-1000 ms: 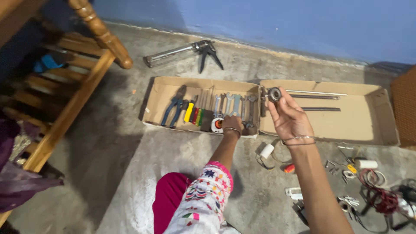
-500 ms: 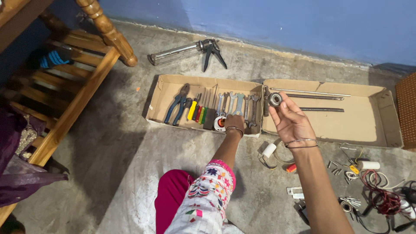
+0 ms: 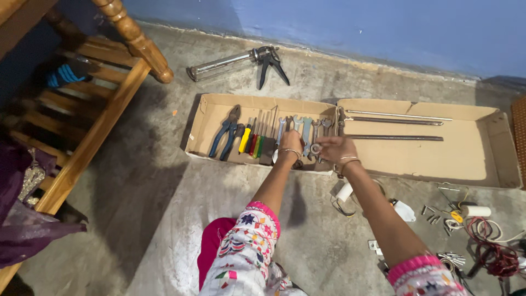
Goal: The person sits on the floor and organizes various tools and hardware into a cardboard box. They place pliers, screwdrivers, wrenches, nuts, bolts, and electrical components into the box, arranging them neatly.
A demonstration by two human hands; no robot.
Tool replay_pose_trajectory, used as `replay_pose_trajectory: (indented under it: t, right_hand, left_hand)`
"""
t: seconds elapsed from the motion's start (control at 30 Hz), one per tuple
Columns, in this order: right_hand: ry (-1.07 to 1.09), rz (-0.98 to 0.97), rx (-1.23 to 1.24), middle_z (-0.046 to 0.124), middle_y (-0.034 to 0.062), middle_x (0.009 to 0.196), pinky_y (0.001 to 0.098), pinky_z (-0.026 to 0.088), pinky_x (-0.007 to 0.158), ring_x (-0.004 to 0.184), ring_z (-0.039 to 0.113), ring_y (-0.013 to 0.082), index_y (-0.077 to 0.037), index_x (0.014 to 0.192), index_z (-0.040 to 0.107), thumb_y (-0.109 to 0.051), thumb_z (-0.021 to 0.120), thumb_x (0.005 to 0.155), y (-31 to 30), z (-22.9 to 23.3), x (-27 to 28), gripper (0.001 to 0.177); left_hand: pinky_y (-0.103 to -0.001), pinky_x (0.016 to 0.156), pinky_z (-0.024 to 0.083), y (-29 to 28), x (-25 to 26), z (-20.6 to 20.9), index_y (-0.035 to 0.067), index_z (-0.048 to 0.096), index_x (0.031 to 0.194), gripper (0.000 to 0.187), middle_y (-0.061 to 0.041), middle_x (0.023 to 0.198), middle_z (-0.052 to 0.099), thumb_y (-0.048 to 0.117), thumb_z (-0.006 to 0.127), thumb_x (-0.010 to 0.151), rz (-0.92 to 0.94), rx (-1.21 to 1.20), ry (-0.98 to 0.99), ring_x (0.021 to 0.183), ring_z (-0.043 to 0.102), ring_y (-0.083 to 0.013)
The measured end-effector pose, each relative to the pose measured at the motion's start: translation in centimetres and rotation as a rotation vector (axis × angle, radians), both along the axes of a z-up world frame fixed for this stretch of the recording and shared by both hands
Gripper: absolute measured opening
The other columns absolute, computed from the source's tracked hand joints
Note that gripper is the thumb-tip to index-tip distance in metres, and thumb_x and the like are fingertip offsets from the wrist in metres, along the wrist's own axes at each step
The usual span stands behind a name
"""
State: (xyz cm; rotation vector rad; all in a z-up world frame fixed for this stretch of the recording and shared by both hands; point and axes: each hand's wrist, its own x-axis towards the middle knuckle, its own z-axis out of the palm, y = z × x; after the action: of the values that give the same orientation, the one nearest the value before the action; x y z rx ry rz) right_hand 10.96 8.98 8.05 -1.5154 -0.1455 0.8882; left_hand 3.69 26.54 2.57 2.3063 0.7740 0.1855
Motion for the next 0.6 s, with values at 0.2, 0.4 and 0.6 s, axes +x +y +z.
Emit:
replay_pose_trajectory:
  t: [0.2, 0.4, 0.6]
  right_hand:
    - [-0.623, 0.328, -0.590, 0.080, 0.0053, 0.095, 0.0348, 0.061, 0.086, 0.086, 0.077, 0.0219, -0.016, 0.090, 0.085, -0.012, 0.079, 0.079, 2.8, -9.7, 1.7, 0.013]
    - [-0.689, 0.415, -0.708, 0.080, 0.0061, 0.095, 0.0326, 0.059, 0.090, 0.088, 0.076, 0.0241, -0.019, 0.089, 0.085, -0.009, 0.079, 0.076, 3.5, -12.6, 1.5, 0.017]
    - [-0.593, 0.278, -0.785, 0.079, 0.0110, 0.097, 0.0362, 0.060, 0.091, 0.092, 0.077, 0.0273, -0.020, 0.089, 0.085, -0.005, 0.077, 0.078, 3.8, -8.7, -0.8, 0.020]
  left_hand:
    - [-0.045, 0.082, 0.060, 0.0, -0.7, 2.4, 0.006, 0.079, 0.091, 0.019, -0.018, 0.107, 0.073, 0.008, 0.081, 0.072, -0.200, 0.223, 0.233, 0.101, 0.070, -0.0368]
    - [-0.043, 0.088, 0.059, -0.4, -0.8, 0.6, 0.008, 0.079, 0.097, 0.014, -0.021, 0.108, 0.073, 0.011, 0.072, 0.087, -0.262, 0.310, 0.327, 0.105, 0.072, -0.0349]
    - [-0.043, 0.089, 0.058, 0.1, -0.1, -1.4, 0.006, 0.078, 0.097, 0.013, -0.019, 0.103, 0.076, 0.010, 0.070, 0.087, -0.336, 0.413, 0.260, 0.104, 0.072, -0.0331]
